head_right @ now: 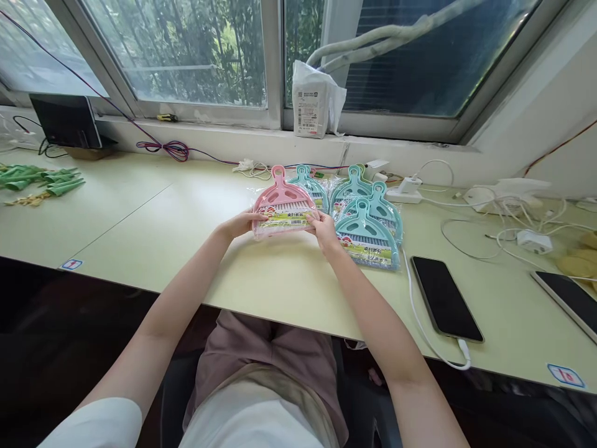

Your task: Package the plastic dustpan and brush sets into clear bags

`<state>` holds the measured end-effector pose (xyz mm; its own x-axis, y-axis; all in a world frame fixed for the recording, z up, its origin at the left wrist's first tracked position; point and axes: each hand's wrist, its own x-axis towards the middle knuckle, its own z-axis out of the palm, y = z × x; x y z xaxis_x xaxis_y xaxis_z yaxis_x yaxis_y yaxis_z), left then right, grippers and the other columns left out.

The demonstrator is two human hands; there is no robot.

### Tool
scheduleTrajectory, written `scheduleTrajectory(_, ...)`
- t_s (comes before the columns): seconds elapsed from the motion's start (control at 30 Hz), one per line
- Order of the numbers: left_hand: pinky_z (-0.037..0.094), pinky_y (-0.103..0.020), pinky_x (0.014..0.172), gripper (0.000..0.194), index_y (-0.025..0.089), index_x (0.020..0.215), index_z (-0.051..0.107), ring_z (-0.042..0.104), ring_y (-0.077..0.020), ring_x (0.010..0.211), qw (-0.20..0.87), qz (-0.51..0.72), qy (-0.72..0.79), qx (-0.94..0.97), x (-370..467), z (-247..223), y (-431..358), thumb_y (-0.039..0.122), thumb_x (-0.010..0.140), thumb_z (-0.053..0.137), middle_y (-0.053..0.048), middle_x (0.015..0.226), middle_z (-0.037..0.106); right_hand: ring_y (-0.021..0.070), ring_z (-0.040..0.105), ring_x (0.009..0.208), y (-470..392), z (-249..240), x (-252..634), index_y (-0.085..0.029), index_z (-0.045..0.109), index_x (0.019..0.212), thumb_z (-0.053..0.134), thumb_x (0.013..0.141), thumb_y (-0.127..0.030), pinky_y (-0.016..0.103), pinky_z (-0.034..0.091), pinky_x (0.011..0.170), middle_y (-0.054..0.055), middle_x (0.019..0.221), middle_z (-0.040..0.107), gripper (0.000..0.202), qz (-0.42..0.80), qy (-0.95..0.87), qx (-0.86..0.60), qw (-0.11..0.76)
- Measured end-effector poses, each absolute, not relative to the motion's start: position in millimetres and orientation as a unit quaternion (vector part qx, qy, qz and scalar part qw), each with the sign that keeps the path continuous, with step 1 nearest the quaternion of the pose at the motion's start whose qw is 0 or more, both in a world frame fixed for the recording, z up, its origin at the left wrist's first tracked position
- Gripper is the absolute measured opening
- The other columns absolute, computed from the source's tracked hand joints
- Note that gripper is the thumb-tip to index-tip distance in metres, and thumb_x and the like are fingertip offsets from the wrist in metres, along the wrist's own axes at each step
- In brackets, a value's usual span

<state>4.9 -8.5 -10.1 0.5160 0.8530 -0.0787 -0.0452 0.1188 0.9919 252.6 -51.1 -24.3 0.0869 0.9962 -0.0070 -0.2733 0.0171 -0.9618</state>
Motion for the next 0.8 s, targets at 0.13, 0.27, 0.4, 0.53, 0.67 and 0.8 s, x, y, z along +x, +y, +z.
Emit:
scheduleTrajectory(0.13, 0.051, -0.048, 0.097, 0.091, 0.043, 0.153, 0.016, 0.058, -0.0288, 0.123, 0.560, 0.459, 0.308, 0.617, 15, 3, -20, 0.050, 0.078, 0.068, -0.005, 0.145, 0.051, 0.0118, 0.064, 0.073, -50, -21, 252, -0.021, 0.062, 0.078, 0.077, 0.065, -0.026, 0.026, 0.058, 0.068, -0.002, 0.079, 0.066, 0.020, 0.526, -0.357, -0.428, 0.642)
scheduleTrajectory(0.27, 0.053, -0.046, 0.095, 0.111, 0.042, 0.153, 0.017, 0.048, -0.0342, 0.132, 0.501, 0.425, 0.252, 0.711, 21, 11, -31, 0.051, 0.063, 0.081, -0.008, 0.155, 0.038, 0.0088, 0.062, 0.068, -48, -19, 254, -0.021, 0.061, 0.077, 0.072, 0.068, -0.018, 0.023, 0.058, 0.067, -0.003, 0.077, 0.063, 0.015, 0.508, -0.306, -0.414, 0.690)
scheduleTrajectory(0.4, 0.058, -0.041, 0.088, 0.089, 0.033, 0.145, 0.041, 0.052, -0.0330, 0.127, 0.455, 0.430, 0.293, 0.723, 34, 6, -34, 0.046, 0.067, 0.080, -0.009, 0.154, 0.039, 0.0102, 0.064, 0.073, -47, -21, 254, -0.020, 0.062, 0.080, 0.070, 0.068, -0.017, 0.025, 0.059, 0.070, -0.001, 0.082, 0.066, 0.015, 0.507, -0.293, -0.420, 0.694)
scheduleTrajectory(0.53, 0.060, -0.037, 0.079, 0.064, 0.028, 0.138, 0.053, 0.060, -0.0278, 0.116, 0.457, 0.475, 0.342, 0.669, 42, -5, -28, 0.047, 0.079, 0.066, -0.008, 0.142, 0.053, 0.0143, 0.067, 0.081, -47, -26, 251, -0.021, 0.061, 0.085, 0.072, 0.069, -0.025, 0.030, 0.061, 0.074, 0.000, 0.087, 0.069, 0.020, 0.489, -0.330, -0.425, 0.686)
scheduleTrajectory(0.67, 0.059, -0.037, 0.082, 0.052, 0.021, 0.125, 0.065, 0.062, -0.0269, 0.114, 0.443, 0.526, 0.350, 0.637, 44, -13, -21, 0.044, 0.079, 0.067, -0.009, 0.127, 0.065, 0.0157, 0.068, 0.085, -50, -26, 249, -0.022, 0.061, 0.088, 0.072, 0.070, -0.031, 0.032, 0.061, 0.076, 0.001, 0.092, 0.070, 0.022, 0.468, -0.374, -0.422, 0.680)
scheduleTrajectory(0.8, 0.053, -0.039, 0.093, 0.041, 0.017, 0.111, 0.073, 0.063, -0.0272, 0.113, 0.411, 0.579, 0.345, 0.614, 46, -17, -19, 0.042, 0.079, 0.068, -0.010, 0.114, 0.072, 0.0170, 0.068, 0.089, -55, -21, 246, -0.023, 0.061, 0.090, 0.070, 0.071, -0.028, 0.034, 0.060, 0.079, 0.001, 0.095, 0.070, 0.022, 0.477, -0.375, -0.414, 0.679)
